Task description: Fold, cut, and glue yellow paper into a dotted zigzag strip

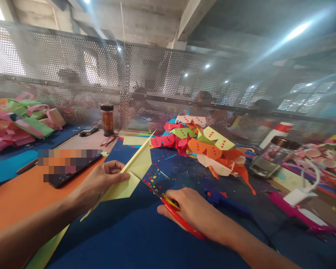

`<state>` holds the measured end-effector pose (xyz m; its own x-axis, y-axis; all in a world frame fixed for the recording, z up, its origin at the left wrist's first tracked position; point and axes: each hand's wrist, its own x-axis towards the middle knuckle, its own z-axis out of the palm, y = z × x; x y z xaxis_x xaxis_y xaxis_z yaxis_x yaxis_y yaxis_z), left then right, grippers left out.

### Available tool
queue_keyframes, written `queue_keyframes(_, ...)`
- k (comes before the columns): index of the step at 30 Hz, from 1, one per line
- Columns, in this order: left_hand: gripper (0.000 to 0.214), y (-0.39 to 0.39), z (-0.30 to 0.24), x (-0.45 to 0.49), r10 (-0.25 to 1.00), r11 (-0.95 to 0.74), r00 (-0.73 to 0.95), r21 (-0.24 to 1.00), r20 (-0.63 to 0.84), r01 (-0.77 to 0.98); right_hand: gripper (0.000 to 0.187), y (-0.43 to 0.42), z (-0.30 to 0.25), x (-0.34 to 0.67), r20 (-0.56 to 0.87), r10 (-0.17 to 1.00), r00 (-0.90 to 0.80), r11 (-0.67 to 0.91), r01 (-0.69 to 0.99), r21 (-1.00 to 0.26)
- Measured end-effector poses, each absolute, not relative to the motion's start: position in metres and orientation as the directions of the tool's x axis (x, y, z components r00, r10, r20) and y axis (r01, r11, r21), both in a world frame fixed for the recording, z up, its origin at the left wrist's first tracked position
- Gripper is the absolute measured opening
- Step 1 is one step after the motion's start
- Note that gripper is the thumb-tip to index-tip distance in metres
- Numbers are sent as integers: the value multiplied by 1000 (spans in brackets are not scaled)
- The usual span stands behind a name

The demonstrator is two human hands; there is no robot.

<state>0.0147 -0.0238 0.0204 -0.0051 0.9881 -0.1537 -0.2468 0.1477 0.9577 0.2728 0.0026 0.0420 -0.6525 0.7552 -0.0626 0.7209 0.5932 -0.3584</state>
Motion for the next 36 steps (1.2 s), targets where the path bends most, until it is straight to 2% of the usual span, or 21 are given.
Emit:
queue_keyframes(7,41,-24,18,12,985,170,27,952,-169,-255,37,2,45,273,-83,740,-668,610,717,-338)
queue_keyframes(12,44,-23,21,10,985,166,-10,954,-174,-251,37,-1,47,276,-90,740,-667,619,727,-297)
queue_keyframes(21,41,-20,26,-2,984,97,-112,947,-137,-306,34,5,57,295,-58,762,-645,637,762,-115)
queue_keyframes(24,43,-25,29,3,985,152,-30,931,-171,-331,34,8,64,300,-34,817,-576,576,817,-20)
queue_keyframes(29,42,-35,26,20,955,265,212,921,-209,-287,33,23,72,298,30,866,-499,491,860,140)
queue_keyframes(36,37,-36,14,22,946,237,274,946,-173,-222,32,82,72,249,59,836,-545,539,837,98)
